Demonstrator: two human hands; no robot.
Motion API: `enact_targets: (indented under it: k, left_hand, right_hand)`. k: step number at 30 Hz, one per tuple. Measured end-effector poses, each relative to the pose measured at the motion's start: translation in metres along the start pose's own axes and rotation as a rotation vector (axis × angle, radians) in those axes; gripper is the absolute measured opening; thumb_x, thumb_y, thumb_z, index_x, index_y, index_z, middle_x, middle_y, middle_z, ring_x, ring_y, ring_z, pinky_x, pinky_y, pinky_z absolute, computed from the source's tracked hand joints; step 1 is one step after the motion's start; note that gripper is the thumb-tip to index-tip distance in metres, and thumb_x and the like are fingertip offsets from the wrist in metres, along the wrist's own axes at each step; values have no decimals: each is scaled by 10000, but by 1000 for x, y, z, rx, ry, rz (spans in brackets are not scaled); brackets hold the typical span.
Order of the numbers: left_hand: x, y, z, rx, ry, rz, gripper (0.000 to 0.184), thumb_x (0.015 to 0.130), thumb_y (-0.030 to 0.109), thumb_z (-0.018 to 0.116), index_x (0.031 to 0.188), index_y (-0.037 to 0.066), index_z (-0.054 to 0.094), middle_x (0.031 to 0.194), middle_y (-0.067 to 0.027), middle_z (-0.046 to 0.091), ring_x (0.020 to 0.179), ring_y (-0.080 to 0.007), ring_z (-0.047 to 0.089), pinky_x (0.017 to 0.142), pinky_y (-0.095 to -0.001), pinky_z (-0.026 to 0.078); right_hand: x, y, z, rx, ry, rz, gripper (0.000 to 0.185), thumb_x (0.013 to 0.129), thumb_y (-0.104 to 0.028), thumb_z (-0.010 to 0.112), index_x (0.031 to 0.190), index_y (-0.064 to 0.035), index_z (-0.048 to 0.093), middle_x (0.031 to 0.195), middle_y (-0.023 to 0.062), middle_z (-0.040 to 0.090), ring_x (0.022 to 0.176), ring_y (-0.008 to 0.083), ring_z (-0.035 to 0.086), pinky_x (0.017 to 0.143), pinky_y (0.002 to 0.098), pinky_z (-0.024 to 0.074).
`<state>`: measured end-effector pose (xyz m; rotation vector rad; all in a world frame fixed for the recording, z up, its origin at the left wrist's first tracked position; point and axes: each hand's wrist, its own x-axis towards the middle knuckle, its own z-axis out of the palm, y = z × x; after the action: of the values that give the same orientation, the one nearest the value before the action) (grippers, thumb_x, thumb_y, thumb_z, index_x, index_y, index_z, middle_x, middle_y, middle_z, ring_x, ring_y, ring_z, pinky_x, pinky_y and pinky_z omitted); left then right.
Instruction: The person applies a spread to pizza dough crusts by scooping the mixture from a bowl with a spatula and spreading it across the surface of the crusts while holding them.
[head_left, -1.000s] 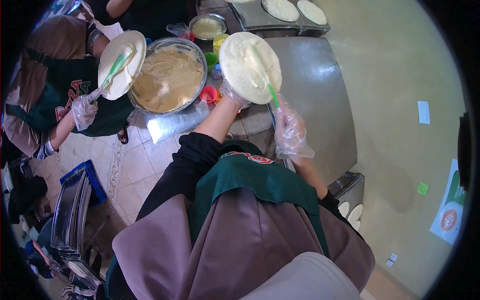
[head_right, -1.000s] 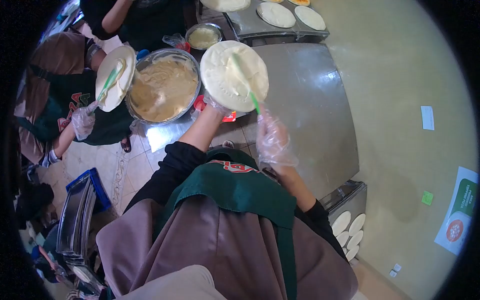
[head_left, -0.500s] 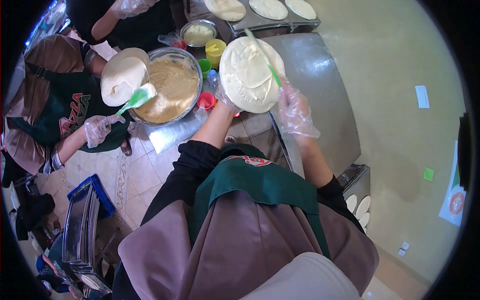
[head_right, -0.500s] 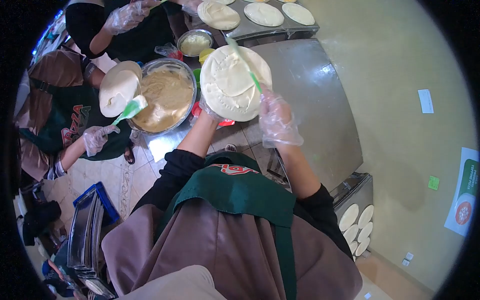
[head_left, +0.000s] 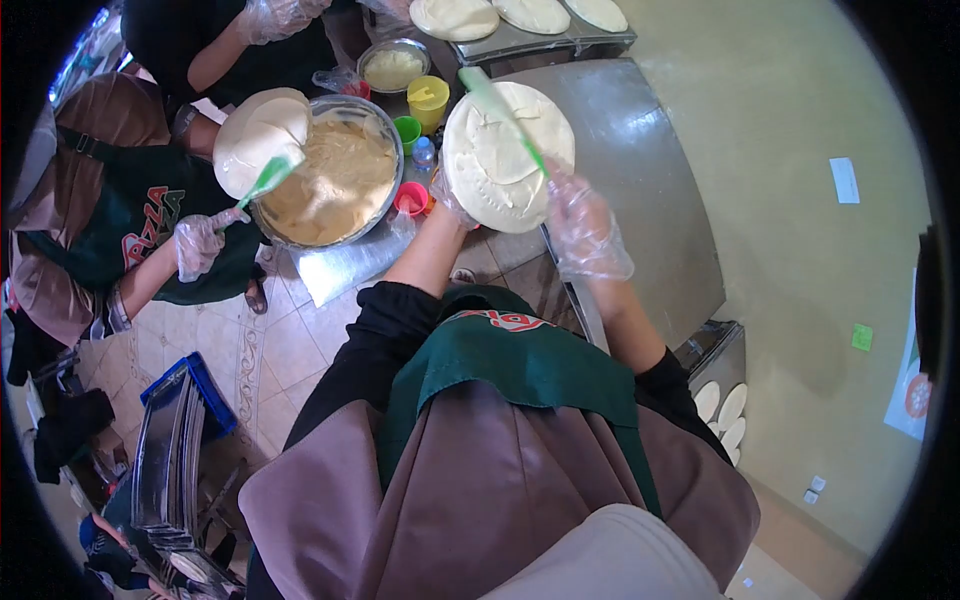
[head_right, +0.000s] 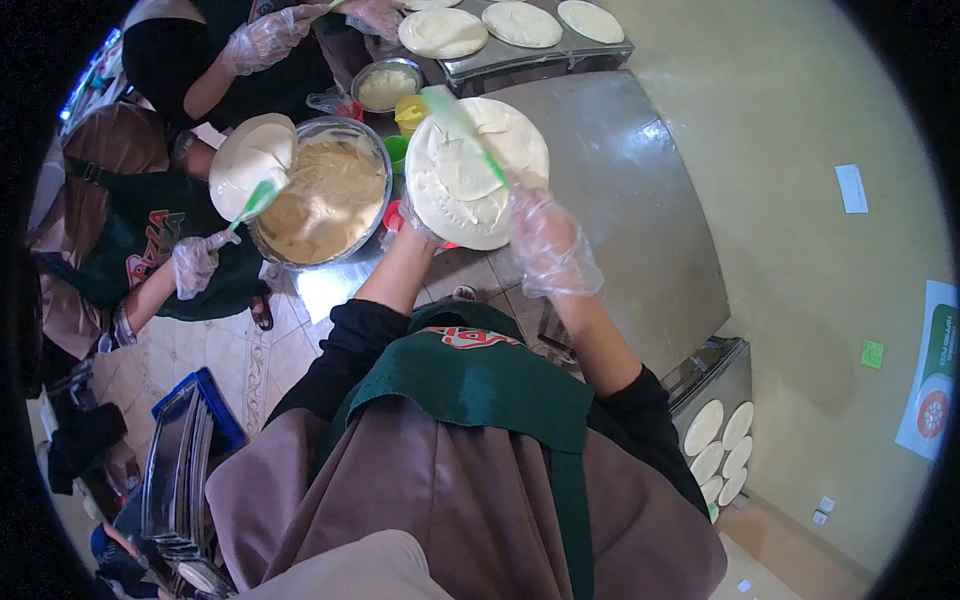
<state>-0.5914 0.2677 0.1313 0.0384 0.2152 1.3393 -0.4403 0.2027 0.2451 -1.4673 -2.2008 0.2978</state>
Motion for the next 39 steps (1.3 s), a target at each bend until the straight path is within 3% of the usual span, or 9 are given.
enact_targets:
  k: [2, 7, 10, 13, 16, 18, 21, 24, 39]
  left_hand:
    - [6, -4, -8, -71, -207, -125, 486, 936, 418, 396, 1275, 83, 489, 1255, -119, 547, 1102, -289, 553, 969, -454, 436]
    - [0, -7, -2, -82, -129, -76, 479, 934, 415, 406, 1270, 85, 492, 1246, -116, 553, 1098, -288, 553, 963, -453, 439]
    - [0, -4, 3, -83, -116, -58, 474, 933, 412, 411, 1267, 86, 494, 1240, -115, 556, 1095, -288, 553, 959, -452, 441]
    - [-1, -5, 14, -90, -126, -58, 470, 932, 410, 417, 1263, 86, 497, 1234, -113, 560, 1093, -287, 553, 956, -451, 443]
    - [-8, -13, 32, 109, 81, 53, 443, 932, 390, 433, 1254, 94, 501, 1214, -107, 570, 1078, -288, 558, 936, -455, 454]
    - [-1, -12, 25, 69, 16, -20, 441, 932, 389, 433, 1253, 94, 502, 1214, -107, 570, 1078, -288, 558, 935, -455, 455]
    - [3, -14, 18, 44, -31, -72, 439, 932, 386, 434, 1253, 95, 502, 1214, -107, 570, 1077, -289, 558, 933, -456, 456]
    - [5, -18, 15, 58, -25, -95, 436, 932, 383, 435, 1252, 95, 502, 1213, -106, 570, 1077, -290, 558, 931, -458, 457]
    - [4, -16, 0, 189, 153, -96, 423, 933, 370, 439, 1248, 97, 504, 1212, -104, 571, 1073, -294, 559, 920, -463, 463]
  right_hand:
    - [-7, -8, 0, 29, -73, -49, 333, 876, -72, 524, 1204, -105, 575, 848, 187, 591, 725, 342, 603, 644, 391, 481]
    - [-21, -12, -8, 6, -203, -111, 324, 886, -70, 512, 1200, -109, 582, 815, 175, 586, 695, 303, 600, 630, 392, 475]
    - [-26, 13, -7, 86, 132, -84, 370, 890, -92, 483, 1254, -130, 537, 836, 170, 591, 612, 337, 567, 575, 424, 468]
    - [-33, 21, -9, 135, 124, 282, 354, 900, -96, 476, 1246, -123, 544, 857, 194, 601, 621, 338, 573, 575, 420, 460]
    - [-43, 2, -7, 89, -13, 273, 355, 888, -82, 493, 1238, -114, 547, 832, 197, 586, 628, 335, 568, 570, 419, 453]
    - [-50, 1, -4, 136, -6, -44, 358, 874, -74, 512, 1226, -123, 558, 806, 188, 576, 629, 329, 563, 563, 414, 453]
    - [-50, -8, -24, 22, -215, -17, 352, 862, -42, 530, 1204, -110, 578, 900, 192, 620, 710, 300, 614, 633, 385, 474]
    - [-42, 14, -22, 145, 3, -47, 369, 848, -28, 534, 1203, -118, 580, 884, 192, 610, 719, 328, 606, 646, 385, 480]
    - [-27, 47, -39, 134, 27, -95, 367, 856, -60, 528, 1210, -146, 579, 793, 161, 577, 658, 312, 582, 599, 394, 478]
